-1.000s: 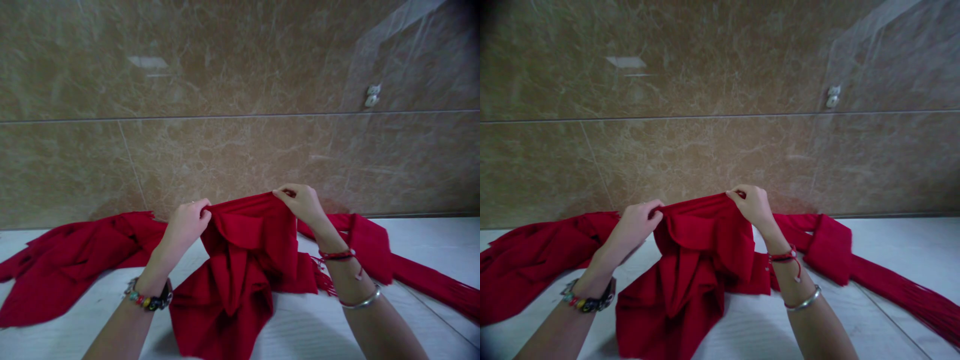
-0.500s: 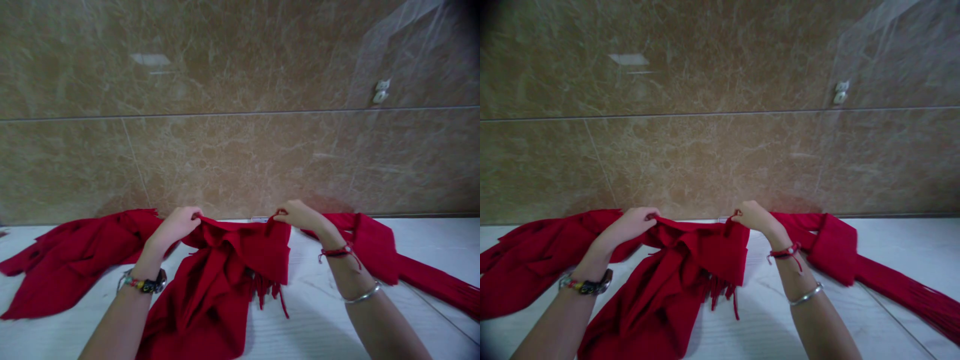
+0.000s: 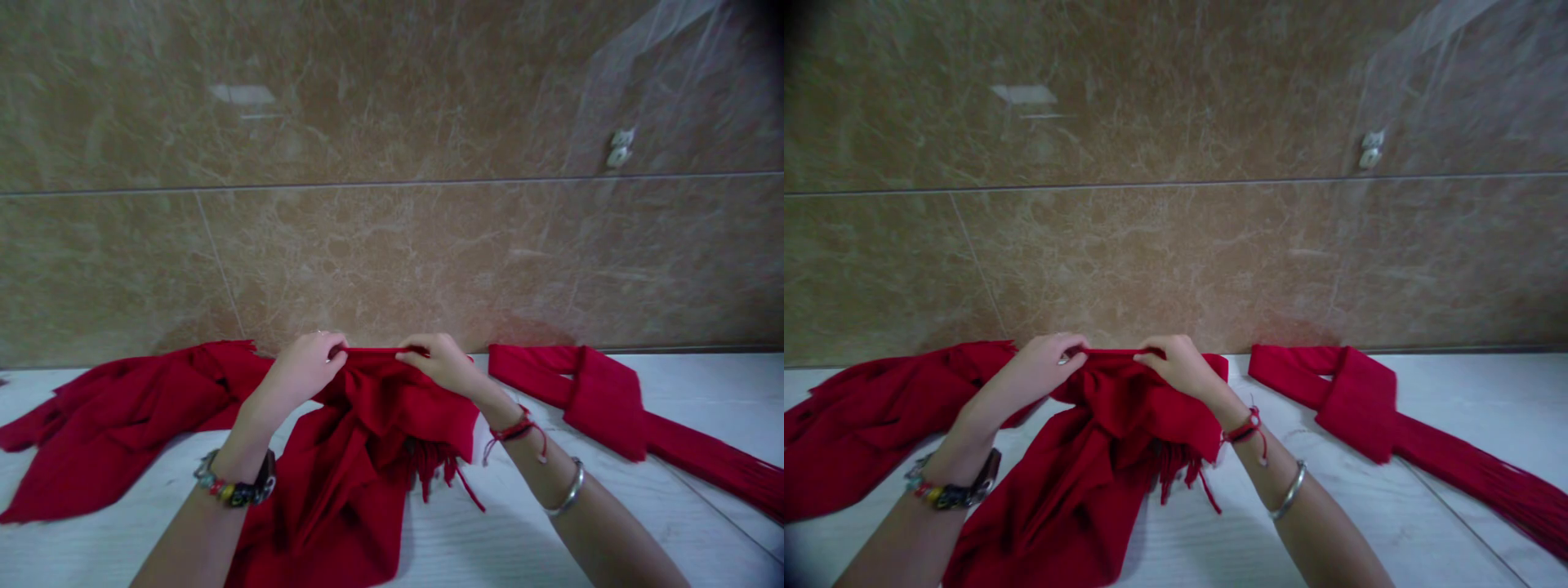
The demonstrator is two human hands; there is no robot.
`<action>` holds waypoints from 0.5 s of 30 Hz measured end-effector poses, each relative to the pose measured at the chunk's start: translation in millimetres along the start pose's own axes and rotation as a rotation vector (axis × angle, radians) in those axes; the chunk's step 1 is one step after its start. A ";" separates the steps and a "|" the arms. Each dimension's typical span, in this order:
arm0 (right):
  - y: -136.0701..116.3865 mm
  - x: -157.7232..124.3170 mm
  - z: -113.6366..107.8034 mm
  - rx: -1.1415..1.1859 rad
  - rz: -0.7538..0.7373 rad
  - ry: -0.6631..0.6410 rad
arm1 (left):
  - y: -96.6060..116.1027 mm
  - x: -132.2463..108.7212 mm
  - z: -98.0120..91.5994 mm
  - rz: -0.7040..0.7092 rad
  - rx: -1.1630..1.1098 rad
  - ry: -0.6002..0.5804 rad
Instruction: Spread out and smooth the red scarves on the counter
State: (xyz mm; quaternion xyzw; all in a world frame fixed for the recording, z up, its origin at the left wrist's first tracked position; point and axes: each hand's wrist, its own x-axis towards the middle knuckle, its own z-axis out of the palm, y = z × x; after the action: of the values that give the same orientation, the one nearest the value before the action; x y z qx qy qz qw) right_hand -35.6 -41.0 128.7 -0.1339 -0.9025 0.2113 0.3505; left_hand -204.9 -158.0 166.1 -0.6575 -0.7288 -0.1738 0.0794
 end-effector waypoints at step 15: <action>11.7 -8.4 -51.5 -0.207 0.170 0.120 | 1.7 -2.5 -7.1 -0.198 0.015 0.209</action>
State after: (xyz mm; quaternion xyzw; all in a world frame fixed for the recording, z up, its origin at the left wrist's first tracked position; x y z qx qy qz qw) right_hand 7.0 -19.2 152.6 -0.2576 -0.8824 0.1376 0.3688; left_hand -203.7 -162.7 172.1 -0.5600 -0.7791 -0.2428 0.1426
